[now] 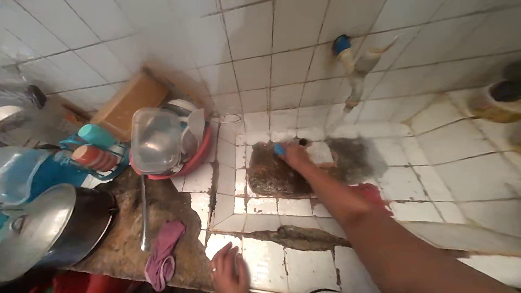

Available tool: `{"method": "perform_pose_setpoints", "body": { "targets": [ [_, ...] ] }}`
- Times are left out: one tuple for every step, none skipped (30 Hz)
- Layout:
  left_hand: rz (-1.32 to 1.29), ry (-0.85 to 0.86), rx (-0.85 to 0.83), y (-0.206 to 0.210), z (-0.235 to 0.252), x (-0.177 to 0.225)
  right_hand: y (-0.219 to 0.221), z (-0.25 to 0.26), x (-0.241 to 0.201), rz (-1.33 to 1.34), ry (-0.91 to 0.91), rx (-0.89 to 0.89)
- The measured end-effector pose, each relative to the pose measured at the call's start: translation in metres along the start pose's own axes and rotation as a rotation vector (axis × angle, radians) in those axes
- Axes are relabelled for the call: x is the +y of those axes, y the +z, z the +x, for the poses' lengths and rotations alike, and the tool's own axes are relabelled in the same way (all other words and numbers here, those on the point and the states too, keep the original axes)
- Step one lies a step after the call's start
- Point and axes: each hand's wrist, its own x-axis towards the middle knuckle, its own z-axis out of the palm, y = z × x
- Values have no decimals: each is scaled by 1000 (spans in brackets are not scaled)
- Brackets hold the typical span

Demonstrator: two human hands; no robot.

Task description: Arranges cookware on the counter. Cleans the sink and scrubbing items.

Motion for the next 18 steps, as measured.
{"method": "perform_pose_setpoints", "body": {
  "targets": [
    [-1,2,-5,0,1,0,6,-12,-5,-13,-63,-59],
    [-11,0,-14,0,2,0,20,-28,-12,-12,-173,-129],
    [-17,1,-18,0,1,1,36,-47,-20,-17,-296,-213],
    [-20,8,-17,1,1,0,51,-61,-26,-34,-405,-283],
    [-21,18,-15,1,2,-1,60,-66,-31,-44,-466,-323],
    [-21,29,-13,2,1,-2,62,-60,-31,-28,-459,-315],
    [-22,34,-8,3,0,-3,56,-45,-28,3,-395,-274],
    [-22,37,1,4,0,-3,45,-26,-24,37,-297,-216],
    [-15,36,3,3,0,-3,32,-8,-22,37,-192,-153],
    [-15,30,4,1,1,-3,21,7,-23,19,-95,-83],
    [-18,21,6,1,1,-2,15,18,-28,9,-20,-16],
    [-24,17,6,0,0,-1,14,21,-36,31,22,32],
    [-29,21,6,0,0,-1,19,21,-47,70,18,51],
    [-33,26,2,0,1,-2,28,18,-62,102,-39,36],
    [-34,31,-4,0,1,-3,42,16,-76,127,-126,-6],
    [-30,35,-5,0,2,-3,55,16,-89,144,-208,-50],
    [-26,39,-7,0,1,-4,63,17,-99,162,-251,-77],
    [-30,39,-11,-1,1,-4,64,21,-104,181,-250,-74]
  ]
}}
